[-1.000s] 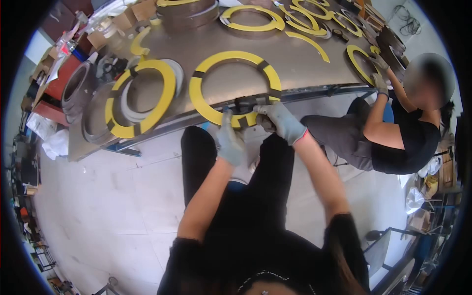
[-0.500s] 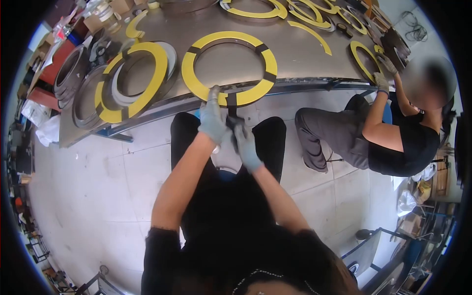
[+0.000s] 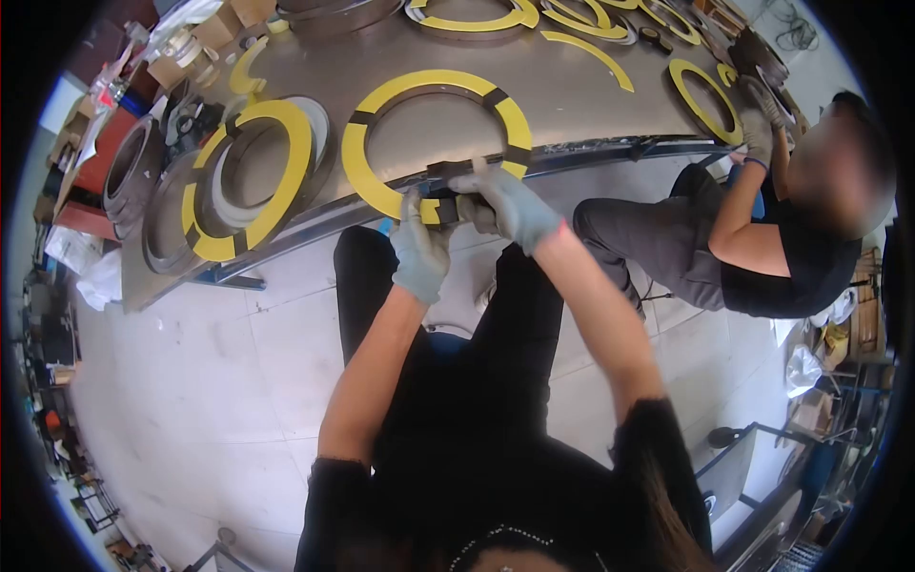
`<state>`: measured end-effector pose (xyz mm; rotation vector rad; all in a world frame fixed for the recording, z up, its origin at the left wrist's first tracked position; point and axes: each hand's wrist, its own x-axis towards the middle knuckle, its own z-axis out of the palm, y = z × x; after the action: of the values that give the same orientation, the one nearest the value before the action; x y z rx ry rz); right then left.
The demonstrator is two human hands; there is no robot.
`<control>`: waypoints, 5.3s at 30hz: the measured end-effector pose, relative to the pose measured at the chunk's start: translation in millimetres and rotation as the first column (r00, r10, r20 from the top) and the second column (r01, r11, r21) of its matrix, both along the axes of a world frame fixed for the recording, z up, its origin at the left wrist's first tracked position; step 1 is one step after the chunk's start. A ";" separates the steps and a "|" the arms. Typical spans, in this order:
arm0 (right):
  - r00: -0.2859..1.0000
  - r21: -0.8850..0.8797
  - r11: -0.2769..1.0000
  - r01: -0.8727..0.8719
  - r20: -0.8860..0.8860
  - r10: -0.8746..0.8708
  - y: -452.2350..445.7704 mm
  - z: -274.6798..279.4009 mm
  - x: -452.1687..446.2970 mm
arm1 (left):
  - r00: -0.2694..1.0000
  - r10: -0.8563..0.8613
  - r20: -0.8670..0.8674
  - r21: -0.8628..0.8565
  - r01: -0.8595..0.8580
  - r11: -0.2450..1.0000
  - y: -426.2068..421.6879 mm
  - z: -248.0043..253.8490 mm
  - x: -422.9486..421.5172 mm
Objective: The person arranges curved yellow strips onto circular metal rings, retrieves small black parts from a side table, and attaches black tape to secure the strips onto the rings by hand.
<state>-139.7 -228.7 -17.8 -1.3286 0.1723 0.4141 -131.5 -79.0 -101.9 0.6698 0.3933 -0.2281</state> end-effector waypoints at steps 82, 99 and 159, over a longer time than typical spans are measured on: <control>0.773 -0.740 0.429 0.518 0.620 0.136 232.8 32.0 182.4 | 0.867 -0.005 0.499 0.352 -0.197 0.915 356.3 137.0 -7.3; 0.845 -0.861 -0.167 0.480 0.403 0.351 -41.2 4.2 325.2 | 0.724 -0.273 0.634 0.533 -0.153 0.832 65.6 41.2 92.9; 0.656 -0.962 0.211 0.173 0.272 0.704 -30.8 32.6 31.8 | 0.989 -0.135 0.060 0.379 0.102 0.920 -14.9 19.0 7.5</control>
<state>-108.0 -259.5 14.7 -2.7595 -0.6612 0.0201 -124.0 -93.9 -82.9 1.0807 0.3171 -0.2409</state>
